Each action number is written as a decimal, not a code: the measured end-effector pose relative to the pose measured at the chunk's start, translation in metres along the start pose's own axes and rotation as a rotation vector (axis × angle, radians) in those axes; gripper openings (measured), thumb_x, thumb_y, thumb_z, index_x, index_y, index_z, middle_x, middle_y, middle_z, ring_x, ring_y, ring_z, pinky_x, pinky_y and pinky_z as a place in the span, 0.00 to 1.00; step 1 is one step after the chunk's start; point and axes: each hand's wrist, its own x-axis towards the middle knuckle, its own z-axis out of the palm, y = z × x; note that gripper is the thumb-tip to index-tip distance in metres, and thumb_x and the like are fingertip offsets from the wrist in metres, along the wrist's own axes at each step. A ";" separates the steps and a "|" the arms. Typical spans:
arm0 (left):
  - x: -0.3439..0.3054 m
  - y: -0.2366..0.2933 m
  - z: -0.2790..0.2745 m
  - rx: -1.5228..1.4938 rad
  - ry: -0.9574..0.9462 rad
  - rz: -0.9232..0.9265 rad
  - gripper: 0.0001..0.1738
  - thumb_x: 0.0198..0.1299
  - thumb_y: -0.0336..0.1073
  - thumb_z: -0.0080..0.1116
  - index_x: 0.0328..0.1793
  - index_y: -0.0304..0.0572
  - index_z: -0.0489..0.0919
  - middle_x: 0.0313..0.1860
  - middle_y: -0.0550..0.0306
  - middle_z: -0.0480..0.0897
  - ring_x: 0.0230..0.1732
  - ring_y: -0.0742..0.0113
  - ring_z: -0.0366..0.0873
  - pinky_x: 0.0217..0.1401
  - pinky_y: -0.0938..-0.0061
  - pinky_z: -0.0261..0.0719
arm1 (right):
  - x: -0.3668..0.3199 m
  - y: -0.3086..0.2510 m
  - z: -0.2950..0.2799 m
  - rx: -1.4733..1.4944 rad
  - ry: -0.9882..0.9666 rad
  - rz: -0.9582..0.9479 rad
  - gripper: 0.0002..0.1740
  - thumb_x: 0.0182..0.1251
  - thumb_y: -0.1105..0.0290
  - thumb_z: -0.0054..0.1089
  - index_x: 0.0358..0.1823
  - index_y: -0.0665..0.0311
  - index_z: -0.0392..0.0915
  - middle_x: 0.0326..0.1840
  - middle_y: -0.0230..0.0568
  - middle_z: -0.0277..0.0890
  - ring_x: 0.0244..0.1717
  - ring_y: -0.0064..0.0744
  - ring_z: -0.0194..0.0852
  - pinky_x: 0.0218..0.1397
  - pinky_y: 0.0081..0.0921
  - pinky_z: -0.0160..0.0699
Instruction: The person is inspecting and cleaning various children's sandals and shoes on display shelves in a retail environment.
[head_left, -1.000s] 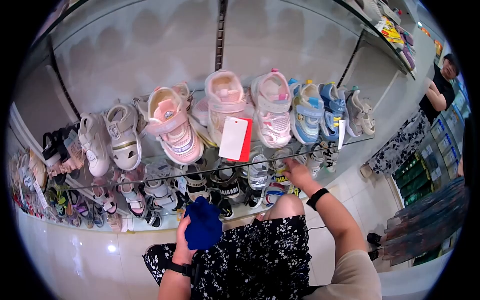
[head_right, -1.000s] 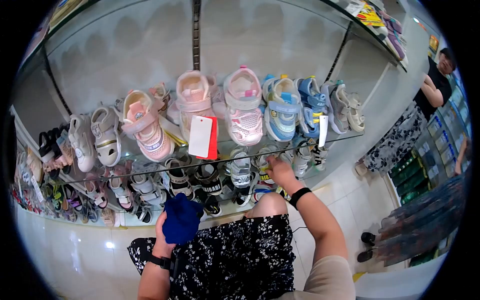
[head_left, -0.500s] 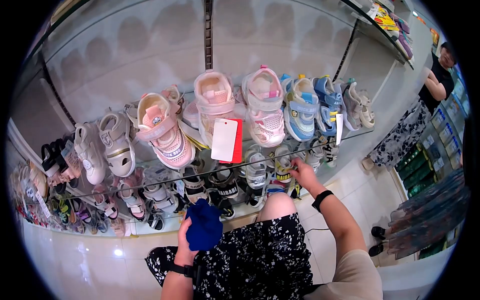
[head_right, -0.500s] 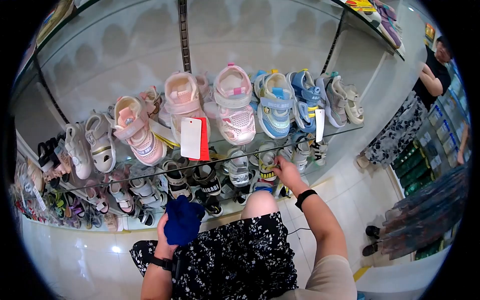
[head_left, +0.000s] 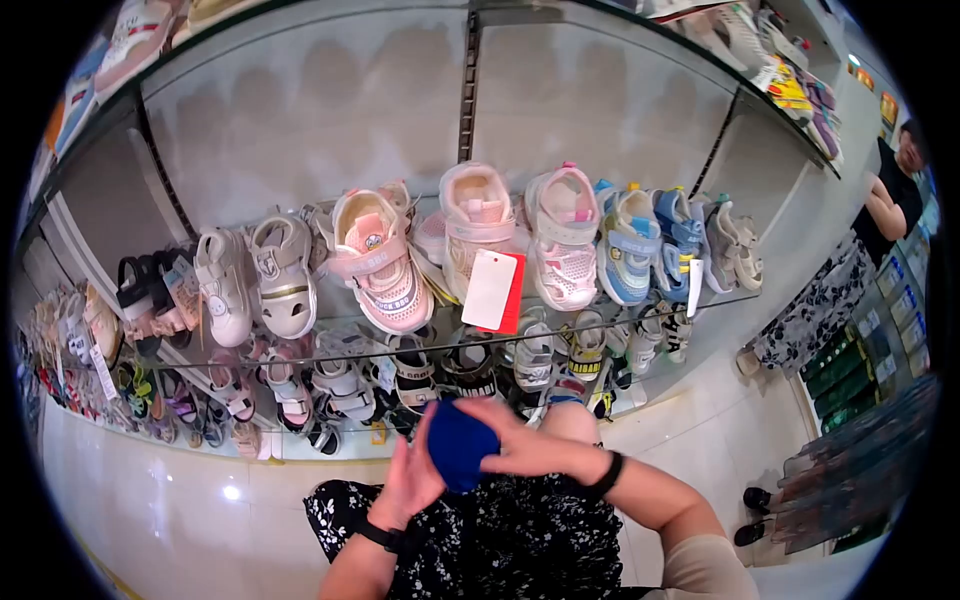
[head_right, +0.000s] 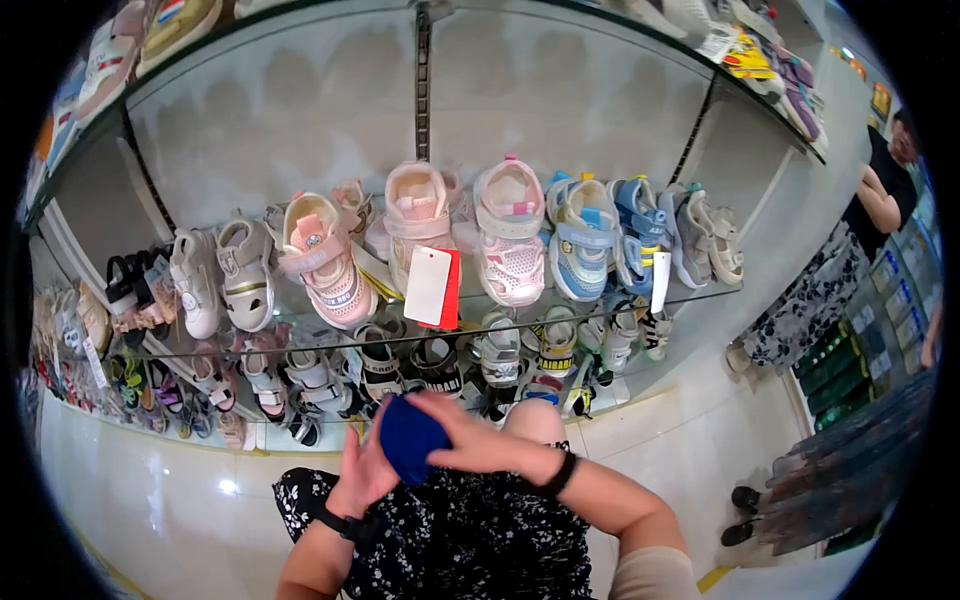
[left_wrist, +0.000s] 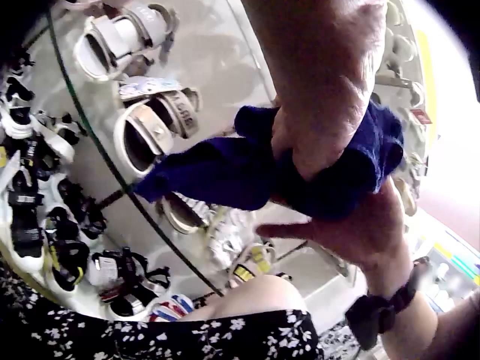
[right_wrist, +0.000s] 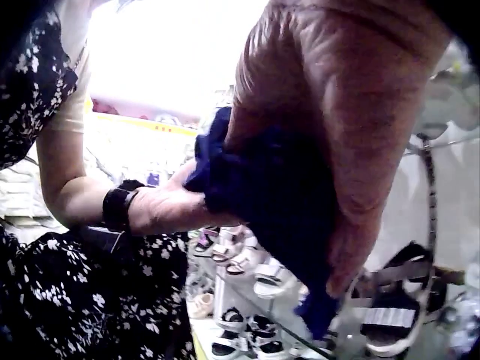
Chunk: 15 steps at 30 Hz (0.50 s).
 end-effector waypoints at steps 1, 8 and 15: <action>-0.007 -0.007 -0.008 0.062 -0.031 -0.028 0.45 0.62 0.67 0.42 0.77 0.49 0.49 0.74 0.52 0.58 0.72 0.55 0.58 0.73 0.56 0.58 | 0.006 -0.008 0.016 0.135 -0.084 0.117 0.44 0.52 0.70 0.67 0.71 0.54 0.53 0.71 0.51 0.52 0.69 0.54 0.53 0.70 0.36 0.57; -0.046 0.005 0.000 0.276 -0.006 -0.029 0.41 0.64 0.44 0.55 0.77 0.44 0.47 0.72 0.54 0.60 0.71 0.63 0.60 0.71 0.66 0.58 | -0.002 -0.008 0.032 0.222 0.032 0.028 0.30 0.45 0.78 0.65 0.54 0.58 0.69 0.60 0.45 0.62 0.65 0.46 0.60 0.68 0.33 0.60; -0.040 0.034 0.020 0.994 0.308 0.422 0.15 0.61 0.29 0.53 0.55 0.37 0.76 0.58 0.54 0.76 0.60 0.66 0.70 0.63 0.71 0.65 | -0.072 -0.050 -0.076 -0.300 1.003 -0.040 0.24 0.46 0.76 0.64 0.49 0.61 0.71 0.57 0.44 0.67 0.63 0.40 0.62 0.68 0.34 0.56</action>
